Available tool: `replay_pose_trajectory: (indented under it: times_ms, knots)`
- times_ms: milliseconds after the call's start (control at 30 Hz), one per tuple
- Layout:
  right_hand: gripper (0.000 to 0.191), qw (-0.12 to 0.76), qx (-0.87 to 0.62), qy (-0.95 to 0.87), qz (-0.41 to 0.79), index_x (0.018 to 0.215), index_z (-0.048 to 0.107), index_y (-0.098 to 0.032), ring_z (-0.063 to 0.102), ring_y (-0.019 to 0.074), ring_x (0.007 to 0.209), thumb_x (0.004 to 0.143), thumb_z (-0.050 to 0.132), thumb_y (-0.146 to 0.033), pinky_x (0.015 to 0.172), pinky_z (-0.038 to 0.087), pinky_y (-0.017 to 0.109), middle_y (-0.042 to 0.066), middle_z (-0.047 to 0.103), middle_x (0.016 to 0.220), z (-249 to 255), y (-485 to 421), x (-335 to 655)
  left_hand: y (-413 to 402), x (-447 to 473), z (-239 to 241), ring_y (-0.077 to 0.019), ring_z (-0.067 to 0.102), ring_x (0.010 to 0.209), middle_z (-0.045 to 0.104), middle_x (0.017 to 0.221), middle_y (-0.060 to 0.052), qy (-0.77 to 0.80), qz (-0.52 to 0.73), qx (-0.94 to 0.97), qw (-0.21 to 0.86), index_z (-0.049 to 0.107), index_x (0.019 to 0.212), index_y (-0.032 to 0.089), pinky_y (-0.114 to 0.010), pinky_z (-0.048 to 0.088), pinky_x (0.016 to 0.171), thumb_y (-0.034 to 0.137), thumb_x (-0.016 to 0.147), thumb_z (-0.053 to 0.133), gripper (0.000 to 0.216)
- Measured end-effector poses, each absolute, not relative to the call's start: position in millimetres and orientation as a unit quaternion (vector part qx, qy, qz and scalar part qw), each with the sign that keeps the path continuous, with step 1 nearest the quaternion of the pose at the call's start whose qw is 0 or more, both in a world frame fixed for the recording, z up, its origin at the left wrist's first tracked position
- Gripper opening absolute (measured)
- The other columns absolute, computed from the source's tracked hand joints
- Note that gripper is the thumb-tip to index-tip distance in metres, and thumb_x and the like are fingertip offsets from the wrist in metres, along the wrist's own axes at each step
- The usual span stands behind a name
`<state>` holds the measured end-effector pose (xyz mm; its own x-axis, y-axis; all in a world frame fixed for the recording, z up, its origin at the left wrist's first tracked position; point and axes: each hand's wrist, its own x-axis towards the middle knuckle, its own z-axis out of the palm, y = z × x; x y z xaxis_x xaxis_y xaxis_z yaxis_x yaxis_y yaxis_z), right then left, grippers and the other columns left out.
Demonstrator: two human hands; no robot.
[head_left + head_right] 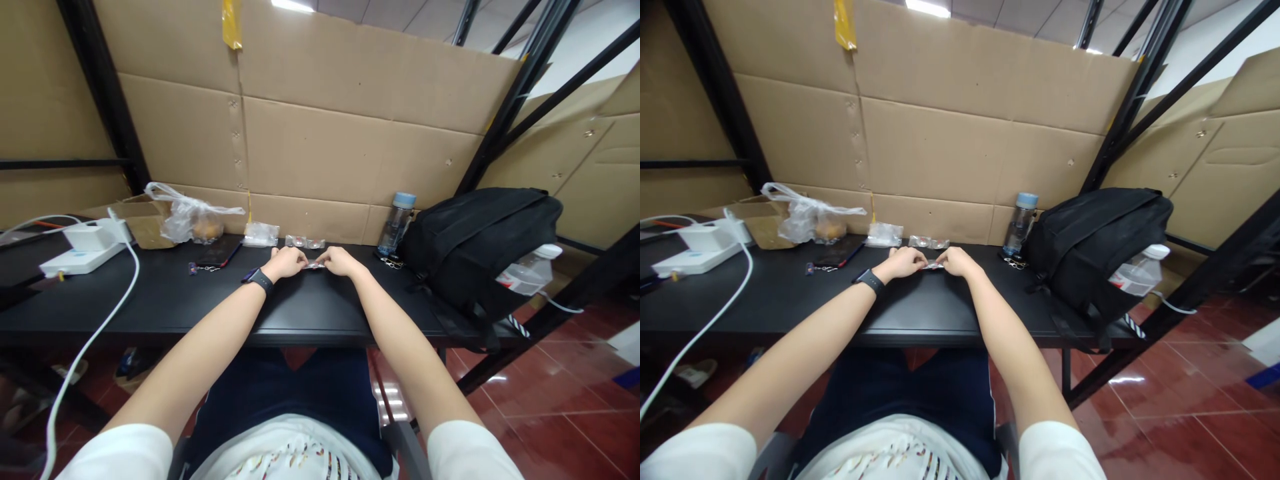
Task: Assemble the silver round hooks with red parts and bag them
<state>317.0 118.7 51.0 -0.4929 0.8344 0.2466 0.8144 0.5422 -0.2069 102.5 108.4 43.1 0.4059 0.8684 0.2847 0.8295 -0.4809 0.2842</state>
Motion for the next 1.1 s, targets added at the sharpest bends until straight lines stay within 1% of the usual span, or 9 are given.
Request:
replay_pose_trajectory:
  times_ms: [67,133,233,433,600,700,800,933,1100]
  knots:
    - [0.033,0.137,-0.49,-0.861,0.012,0.105,0.08,-0.028,0.061,0.0259,0.107,0.08,0.064,-0.015,0.094,0.045,0.033,0.008,0.072,0.11,50,117,315,107,102,45,-0.0311,0.064,0.107,0.078,0.099,-0.006,0.508,0.186,0.84,0.042,0.08,0.092,0.031,-0.044,0.039,0.097,0.041,0.086,0.06,0.023]
    - [0.035,0.119,-0.504,-0.856,-0.001,0.109,0.078,-0.029,0.054,0.0314,0.118,0.076,0.072,-0.021,0.098,0.043,0.041,0.01,0.066,0.124,49,115,312,106,102,45,-0.0339,0.06,0.111,0.077,0.102,-0.007,0.503,0.173,0.846,0.037,0.08,0.092,0.03,-0.045,0.04,0.098,0.049,0.081,0.066,0.026]
    - [0.036,0.098,-0.517,-0.851,0.002,0.11,0.076,-0.029,0.053,0.0327,0.119,0.076,0.073,-0.019,0.099,0.039,0.047,0.009,0.069,0.121,49,112,309,107,101,43,-0.0345,0.058,0.115,0.076,0.104,-0.006,0.492,0.163,0.855,0.031,0.08,0.093,0.03,-0.045,0.038,0.1,0.047,0.071,0.076,0.028]
    - [0.02,0.151,-0.532,-0.833,0.011,0.102,0.078,-0.028,0.065,0.0266,0.101,0.086,0.068,-0.022,0.093,0.042,0.04,0.007,0.077,0.101,54,111,312,110,99,41,-0.0314,0.062,0.11,0.077,0.1,-0.005,0.497,0.203,0.844,0.006,0.079,0.095,0.029,-0.046,0.036,0.101,0.031,0.081,0.067,0.019]
    - [0.015,0.261,-0.5,-0.818,0.11,0.095,0.08,-0.019,0.068,0.0175,0.071,0.084,0.07,-0.023,0.07,0.048,0.026,0.005,0.076,0.078,56,117,322,107,100,47,-0.0303,0.068,0.099,0.078,0.091,-0.004,0.509,0.246,0.825,0.024,0.079,0.084,0.028,-0.046,0.038,0.099,0.033,0.083,0.063,0.016]
    - [0.02,0.322,-0.491,-0.789,0.178,0.093,0.079,-0.014,0.065,0.0152,0.059,0.079,0.076,-0.027,0.059,0.047,0.023,0.005,0.075,0.073,55,121,326,106,101,50,-0.0273,0.07,0.094,0.079,0.088,-0.002,0.524,0.266,0.807,0.064,0.078,0.083,0.027,-0.039,0.043,0.092,0.033,0.081,0.065,0.014]
    - [0.026,0.371,-0.475,-0.759,0.246,0.096,0.078,-0.012,0.066,0.016,0.06,0.076,0.078,-0.028,0.055,0.049,0.022,0.007,0.076,0.075,55,122,328,107,101,51,-0.0251,0.071,0.091,0.079,0.086,-0.002,0.538,0.286,0.787,0.1,0.077,0.082,0.025,-0.033,0.046,0.083,0.034,0.081,0.064,0.015]
    - [0.036,0.404,-0.433,-0.735,0.331,0.106,0.075,-0.011,0.071,0.0183,0.072,0.071,0.079,-0.018,0.062,0.053,0.023,0.009,0.078,0.083,56,121,327,109,100,52,-0.0249,0.071,0.09,0.079,0.086,-0.003,0.541,0.311,0.773,0.116,0.077,0.081,0.024,-0.032,0.047,0.079,0.037,0.084,0.062,0.02]
    - [0.034,0.433,-0.445,-0.703,0.347,0.102,0.075,-0.011,0.071,0.0187,0.071,0.068,0.08,-0.015,0.06,0.054,0.023,0.009,0.078,0.08,54,120,325,106,100,54,-0.0244,0.07,0.09,0.079,0.087,-0.003,0.535,0.325,0.771,0.116,0.077,0.084,0.023,-0.032,0.047,0.079,0.036,0.084,0.062,0.02]
